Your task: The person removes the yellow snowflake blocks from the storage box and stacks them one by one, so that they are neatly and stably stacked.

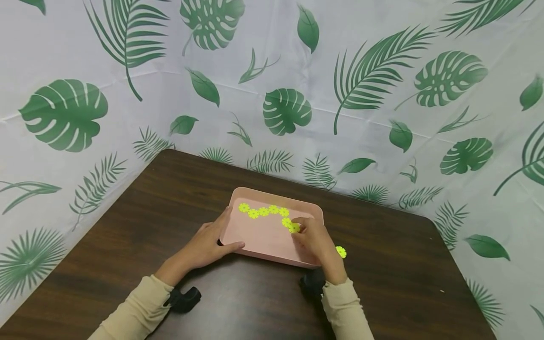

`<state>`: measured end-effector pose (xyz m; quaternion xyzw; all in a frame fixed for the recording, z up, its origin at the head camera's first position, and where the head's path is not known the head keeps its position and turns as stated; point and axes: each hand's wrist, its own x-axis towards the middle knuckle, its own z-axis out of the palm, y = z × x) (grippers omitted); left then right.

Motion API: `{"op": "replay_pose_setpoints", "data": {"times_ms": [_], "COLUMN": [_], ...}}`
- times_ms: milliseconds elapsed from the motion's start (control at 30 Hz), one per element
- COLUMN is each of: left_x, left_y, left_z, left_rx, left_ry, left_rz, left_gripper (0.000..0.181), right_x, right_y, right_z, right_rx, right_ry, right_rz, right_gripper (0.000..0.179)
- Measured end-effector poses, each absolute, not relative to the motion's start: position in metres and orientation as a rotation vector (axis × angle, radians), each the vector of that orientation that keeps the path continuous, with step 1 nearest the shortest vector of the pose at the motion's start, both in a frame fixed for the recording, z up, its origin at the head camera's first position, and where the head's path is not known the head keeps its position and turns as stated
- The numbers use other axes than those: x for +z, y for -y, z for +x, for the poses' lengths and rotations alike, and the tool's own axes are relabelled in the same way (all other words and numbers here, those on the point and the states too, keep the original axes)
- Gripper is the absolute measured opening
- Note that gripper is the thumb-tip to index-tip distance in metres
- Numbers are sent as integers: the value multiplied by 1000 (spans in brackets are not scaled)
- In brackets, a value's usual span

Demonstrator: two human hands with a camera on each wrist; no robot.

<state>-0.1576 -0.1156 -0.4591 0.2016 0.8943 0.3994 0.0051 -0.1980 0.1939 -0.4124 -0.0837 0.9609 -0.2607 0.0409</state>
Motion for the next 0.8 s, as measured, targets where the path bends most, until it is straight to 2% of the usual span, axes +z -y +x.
{"op": "replay_pose_setpoints", "data": {"times_ms": [367, 500, 633, 800], "left_x": [-461, -463, -461, -459], "left_y": [115, 116, 118, 118], "left_z": [-158, -158, -161, -164], "left_rx": [1252, 1238, 1237, 1253], "left_ry": [-2790, -2786, -2789, -2760], "left_rz": [636, 638, 629, 633], "left_gripper": [106, 106, 106, 107], "right_x": [-410, -406, -388, -374], "right_y": [-195, -201, -221, -269], "right_z": [-196, -186, -176, -163], "right_rx": [-659, -624, -727, -800], "right_ry": [-3032, -3189, -3339, -3375], "right_rz": [-362, -410, -397, -180], "right_gripper": [28, 32, 38, 38]}}
